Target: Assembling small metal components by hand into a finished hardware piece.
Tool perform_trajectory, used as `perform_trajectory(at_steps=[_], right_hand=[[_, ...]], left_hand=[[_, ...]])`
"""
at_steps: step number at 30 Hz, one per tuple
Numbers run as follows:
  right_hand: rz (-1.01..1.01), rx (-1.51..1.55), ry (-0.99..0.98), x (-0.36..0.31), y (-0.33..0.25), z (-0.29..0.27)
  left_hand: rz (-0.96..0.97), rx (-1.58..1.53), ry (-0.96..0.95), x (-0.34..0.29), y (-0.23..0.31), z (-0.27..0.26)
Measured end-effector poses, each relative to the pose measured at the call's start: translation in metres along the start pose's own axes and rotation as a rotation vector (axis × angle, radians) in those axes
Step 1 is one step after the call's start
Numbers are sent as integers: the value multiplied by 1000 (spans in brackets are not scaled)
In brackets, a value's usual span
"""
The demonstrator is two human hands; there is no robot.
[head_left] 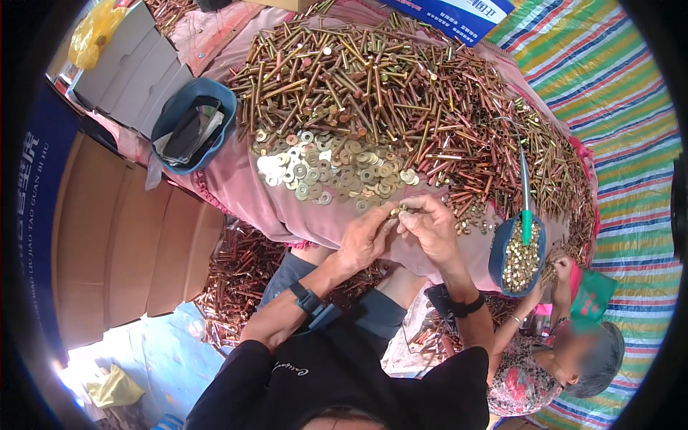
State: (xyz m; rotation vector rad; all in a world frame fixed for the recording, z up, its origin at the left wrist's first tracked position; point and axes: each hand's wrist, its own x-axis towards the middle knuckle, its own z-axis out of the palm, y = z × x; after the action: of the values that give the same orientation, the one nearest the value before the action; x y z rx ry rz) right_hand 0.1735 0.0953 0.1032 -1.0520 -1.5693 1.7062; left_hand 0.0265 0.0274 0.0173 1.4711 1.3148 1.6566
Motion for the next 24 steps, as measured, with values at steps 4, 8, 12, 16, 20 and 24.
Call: perform_trajectory(at_steps=[4, 8, 12, 16, 20, 24], right_hand=[[27, -66, 17, -3, 5, 3], [-63, -77, 69, -6, 12, 2], [-116, 37, 138, -2, 12, 3], [-74, 63, 204, -4, 4, 10], [-61, 29, 150, -7, 5, 6], [-95, -54, 97, -11, -2, 8]], left_hand=[[18, 7, 21, -2, -4, 0], [3, -2, 4, -3, -4, 1], [22, 21, 7, 0, -1, 0], [24, 21, -2, 0, 0, -1], [6, 20, -11, 0, 0, -1], [-9, 6, -19, 0, -1, -2]])
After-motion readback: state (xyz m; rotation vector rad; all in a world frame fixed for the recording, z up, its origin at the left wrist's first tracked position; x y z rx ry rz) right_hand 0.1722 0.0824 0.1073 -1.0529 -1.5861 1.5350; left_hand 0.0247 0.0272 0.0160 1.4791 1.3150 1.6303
